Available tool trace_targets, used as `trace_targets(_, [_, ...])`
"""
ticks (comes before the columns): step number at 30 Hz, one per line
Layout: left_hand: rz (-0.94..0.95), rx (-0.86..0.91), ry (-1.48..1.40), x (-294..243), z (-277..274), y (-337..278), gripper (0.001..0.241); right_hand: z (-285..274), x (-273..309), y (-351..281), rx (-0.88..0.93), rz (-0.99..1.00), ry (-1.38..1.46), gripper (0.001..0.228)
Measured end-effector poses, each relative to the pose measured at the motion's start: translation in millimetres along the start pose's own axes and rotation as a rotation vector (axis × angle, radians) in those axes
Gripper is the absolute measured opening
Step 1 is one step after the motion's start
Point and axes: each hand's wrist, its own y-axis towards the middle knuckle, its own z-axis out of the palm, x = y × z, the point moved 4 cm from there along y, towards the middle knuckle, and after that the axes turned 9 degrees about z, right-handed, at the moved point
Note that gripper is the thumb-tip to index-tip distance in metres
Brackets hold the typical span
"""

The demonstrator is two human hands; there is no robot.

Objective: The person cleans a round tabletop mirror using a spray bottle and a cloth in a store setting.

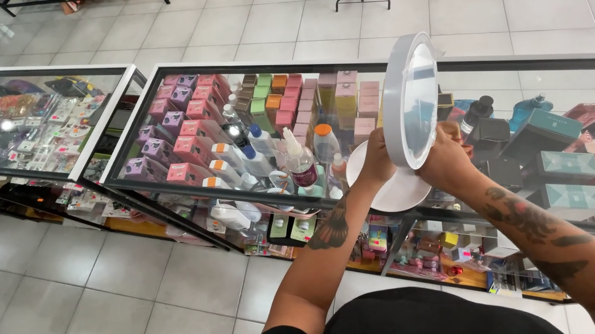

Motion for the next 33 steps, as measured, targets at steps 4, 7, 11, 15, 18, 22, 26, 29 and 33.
trace_targets(4, [0.016, 0.008, 0.011, -7.5, 3.5, -2.0, 0.024, -22.5, 25.3, -32.1, 0.111, -0.035, -0.052, 0.038])
trace_targets(7, [0.028, 0.01, 0.017, -12.8, 5.5, -4.2, 0.023, -16.0, 41.8, -58.8, 0.103, -0.001, -0.067, 0.026])
trace_targets(11, [0.042, 0.014, 0.022, -22.4, 6.9, -3.0, 0.022, -36.0, 81.6, -77.5, -0.06, -0.421, -0.104, 0.017])
trace_targets(15, [0.067, 0.015, 0.038, -32.2, 8.4, 0.3, 0.021, -73.3, 76.1, -78.9, 0.019, -0.176, 0.704, 0.015])
trace_targets(18, [0.094, 0.022, 0.051, -43.0, 6.7, 1.6, 0.02, -117.1, 77.9, -93.8, 0.364, -0.12, 1.253, 0.027])
trace_targets(22, [0.128, 0.025, 0.063, -55.9, 9.2, -2.4, 0.02, -134.5, 76.7, -119.4, 0.535, -0.124, 1.471, 0.027])
trace_targets(26, [0.152, 0.035, 0.075, -63.0, 13.7, -1.9, 0.02, -125.6, 53.5, -131.6, 0.531, -0.066, 1.467, 0.025])
trace_targets(29, [0.153, 0.03, 0.099, -60.6, 11.8, -5.6, 0.021, -129.4, 40.8, -132.1, 0.486, 0.036, 1.45, 0.022])
trace_targets(33, [0.123, 0.002, 0.1, -57.6, 9.9, -7.8, 0.021, -131.0, 31.3, -130.9, 0.441, 0.142, 1.448, 0.023])
